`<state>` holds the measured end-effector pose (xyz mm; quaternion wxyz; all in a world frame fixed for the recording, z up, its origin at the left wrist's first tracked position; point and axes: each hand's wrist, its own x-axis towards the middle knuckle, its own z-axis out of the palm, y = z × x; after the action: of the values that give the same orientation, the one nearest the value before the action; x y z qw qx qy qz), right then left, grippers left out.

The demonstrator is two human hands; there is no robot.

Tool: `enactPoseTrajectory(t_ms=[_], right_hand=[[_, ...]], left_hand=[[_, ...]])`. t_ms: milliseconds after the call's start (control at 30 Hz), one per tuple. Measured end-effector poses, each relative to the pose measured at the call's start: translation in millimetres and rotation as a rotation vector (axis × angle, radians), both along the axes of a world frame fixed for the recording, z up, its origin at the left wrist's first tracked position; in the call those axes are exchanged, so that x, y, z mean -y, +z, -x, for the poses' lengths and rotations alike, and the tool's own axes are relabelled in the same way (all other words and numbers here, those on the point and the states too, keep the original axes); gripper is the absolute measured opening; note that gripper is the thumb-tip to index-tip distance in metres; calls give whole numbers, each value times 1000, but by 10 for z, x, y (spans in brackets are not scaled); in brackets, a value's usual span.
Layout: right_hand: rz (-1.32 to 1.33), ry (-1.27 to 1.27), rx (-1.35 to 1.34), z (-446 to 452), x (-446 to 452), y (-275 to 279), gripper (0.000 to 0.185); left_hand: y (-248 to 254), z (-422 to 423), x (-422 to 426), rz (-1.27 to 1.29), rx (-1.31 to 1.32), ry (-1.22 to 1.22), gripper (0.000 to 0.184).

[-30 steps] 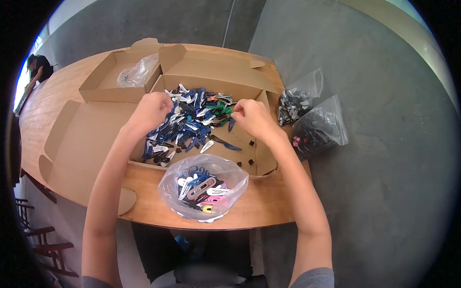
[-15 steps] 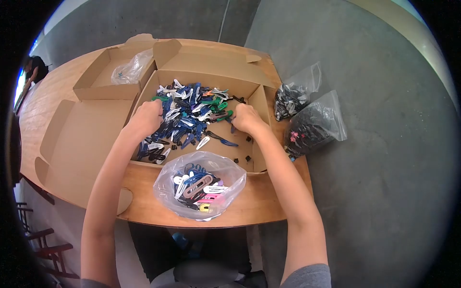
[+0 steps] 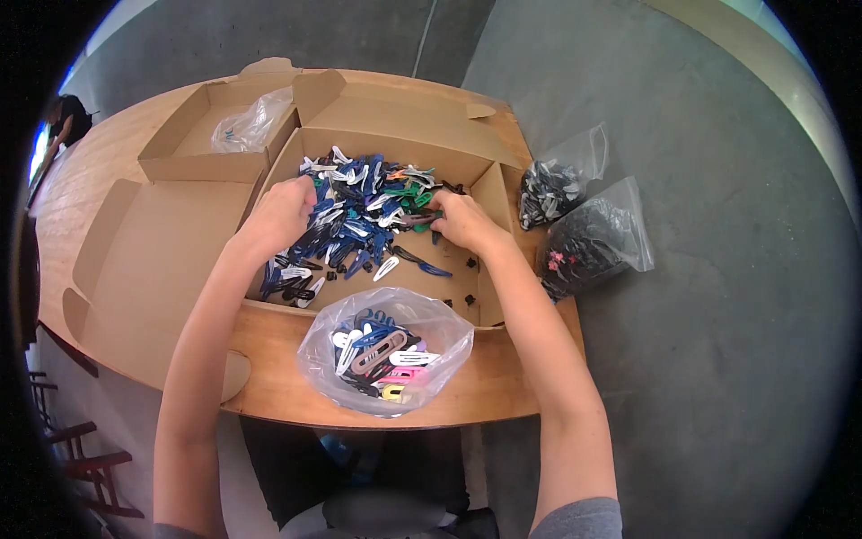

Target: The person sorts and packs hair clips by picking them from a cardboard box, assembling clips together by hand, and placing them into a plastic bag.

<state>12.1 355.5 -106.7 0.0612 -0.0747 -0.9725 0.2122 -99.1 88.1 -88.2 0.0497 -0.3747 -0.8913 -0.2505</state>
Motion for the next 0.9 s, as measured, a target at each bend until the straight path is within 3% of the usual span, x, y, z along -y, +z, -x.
enactPoseTrajectory(t_ms=[200, 267, 300, 367, 533, 600, 700, 833, 900], right_hand=[[-40, -41, 43, -32, -47, -13, 23], [-55, -57, 57, -78, -72, 9, 23], [-94, -49, 34, -87, -71, 10, 24], [-130, -51, 8, -83, -71, 31, 24], [1, -77, 98, -105, -67, 104, 20], [11, -86, 86, -106, -77, 105, 20], [-8, -116, 59, -144, -85, 108, 18], [118, -119, -73, -272, 14, 258, 14], [126, -113, -133, -408, 137, 390, 13]], left_hand=[[-10, 55, 19, -160, 105, -76, 8], [96, 30, 7, -243, 391, -156, 5], [158, -23, 7, -244, 387, -165, 5], [407, -324, 57, -585, 707, -335, 5], [892, -1019, 279, -623, 541, -563, 3], [960, -1103, 326, -364, 107, -800, 3], [923, -1092, 250, -426, 63, -692, 4], [727, -858, 50, -532, 411, -334, 10], [510, -735, -10, -463, 317, -312, 10]])
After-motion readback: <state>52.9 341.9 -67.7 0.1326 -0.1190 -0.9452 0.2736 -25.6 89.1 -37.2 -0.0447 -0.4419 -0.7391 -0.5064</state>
